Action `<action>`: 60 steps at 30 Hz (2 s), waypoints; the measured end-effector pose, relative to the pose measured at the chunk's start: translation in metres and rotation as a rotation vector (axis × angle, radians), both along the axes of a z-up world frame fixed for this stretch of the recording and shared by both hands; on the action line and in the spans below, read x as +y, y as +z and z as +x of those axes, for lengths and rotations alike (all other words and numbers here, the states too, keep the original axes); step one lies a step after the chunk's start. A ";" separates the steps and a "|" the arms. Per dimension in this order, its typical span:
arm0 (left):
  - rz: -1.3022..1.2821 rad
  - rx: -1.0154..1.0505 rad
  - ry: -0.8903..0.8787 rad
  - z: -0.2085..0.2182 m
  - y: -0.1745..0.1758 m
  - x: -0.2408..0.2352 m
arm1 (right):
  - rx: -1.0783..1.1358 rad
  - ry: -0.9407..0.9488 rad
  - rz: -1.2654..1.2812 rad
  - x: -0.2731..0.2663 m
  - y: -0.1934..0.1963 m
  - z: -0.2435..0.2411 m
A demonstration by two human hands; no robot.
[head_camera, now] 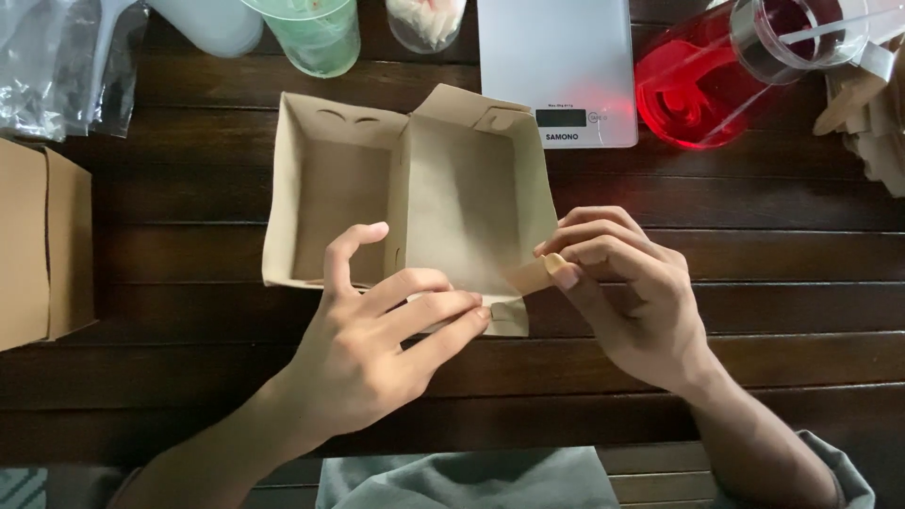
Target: The person assembles a flat cardboard box by folding its sides and tucking tabs into slots to form a rectangular container. The finished box is placed on the table next to other completed boxes.
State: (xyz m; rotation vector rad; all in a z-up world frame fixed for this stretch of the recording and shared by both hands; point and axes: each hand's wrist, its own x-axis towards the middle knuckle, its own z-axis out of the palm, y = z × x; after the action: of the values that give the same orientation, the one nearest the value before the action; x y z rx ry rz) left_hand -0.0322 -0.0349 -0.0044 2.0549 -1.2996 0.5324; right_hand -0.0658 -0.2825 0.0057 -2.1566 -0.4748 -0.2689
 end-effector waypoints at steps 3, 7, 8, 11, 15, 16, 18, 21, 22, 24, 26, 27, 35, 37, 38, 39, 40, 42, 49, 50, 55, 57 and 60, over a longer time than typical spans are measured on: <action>0.029 -0.070 -0.020 0.002 0.005 0.001 | -0.005 -0.054 -0.051 0.002 0.001 -0.002; 0.031 -0.113 -0.024 0.002 0.007 0.001 | -0.047 -0.043 -0.076 0.002 -0.006 -0.001; 0.045 -0.133 -0.031 0.002 0.008 0.001 | -0.058 -0.020 -0.086 0.002 -0.008 -0.002; 0.052 -0.205 -0.038 0.002 0.010 0.000 | -0.098 0.026 -0.106 0.005 -0.009 -0.001; 0.029 -0.333 -0.046 0.005 0.009 -0.002 | -0.096 0.061 -0.100 0.008 -0.013 -0.003; 0.027 -0.329 -0.048 0.006 0.010 -0.003 | -0.092 0.059 -0.102 0.007 -0.013 -0.003; 0.054 -0.399 -0.056 0.008 0.012 -0.003 | -0.080 0.052 -0.094 0.008 -0.013 -0.003; 0.060 -0.410 -0.066 0.010 0.015 -0.002 | -0.033 0.060 -0.061 0.008 -0.012 -0.003; 0.062 -0.407 -0.070 0.012 0.014 -0.003 | -0.030 0.057 -0.058 0.007 -0.013 -0.002; 0.026 -0.440 -0.064 0.014 0.013 -0.004 | -0.007 0.055 -0.049 0.007 -0.013 -0.002; 0.015 -0.456 -0.049 0.016 0.011 -0.005 | 0.008 0.058 -0.027 0.007 -0.010 0.001; 0.000 -0.469 -0.027 0.016 0.010 -0.005 | 0.027 0.066 -0.009 0.008 -0.008 0.001; -0.026 -0.427 -0.033 0.019 0.004 -0.008 | 0.094 0.091 0.049 0.003 -0.004 0.009; -0.033 -0.425 -0.030 0.020 0.002 -0.009 | 0.095 0.095 0.060 0.002 -0.004 0.011; -0.046 -0.427 -0.026 0.019 0.001 -0.010 | 0.105 0.107 0.068 0.002 -0.003 0.012; -0.057 -0.436 -0.025 0.021 0.001 -0.009 | 0.108 0.118 0.077 0.002 -0.002 0.015; -0.055 -0.440 -0.029 0.020 0.001 -0.009 | 0.103 0.115 0.080 0.002 -0.002 0.013; -0.045 -0.402 -0.027 0.020 0.001 -0.008 | 0.177 0.064 0.099 0.000 -0.004 0.012; 0.032 -0.399 0.053 0.014 0.003 -0.005 | 0.203 0.109 0.135 0.005 -0.006 0.012; 0.074 -0.400 0.070 0.012 0.005 -0.004 | 0.161 0.104 0.135 0.006 -0.005 0.013; 0.120 -0.351 0.266 -0.017 -0.005 -0.008 | 0.151 0.073 0.173 0.012 -0.007 0.007; 0.098 -0.266 0.352 -0.031 -0.011 -0.011 | 0.182 0.056 0.182 0.016 -0.004 0.004; 0.051 -0.081 0.488 -0.048 -0.010 -0.013 | 0.191 0.084 0.135 0.016 -0.010 0.002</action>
State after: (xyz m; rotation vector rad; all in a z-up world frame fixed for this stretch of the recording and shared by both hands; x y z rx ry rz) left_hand -0.0801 -0.0476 -0.0139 2.4238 -0.8513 0.8085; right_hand -0.0640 -0.2666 -0.0043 -2.0022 -0.4236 -0.0460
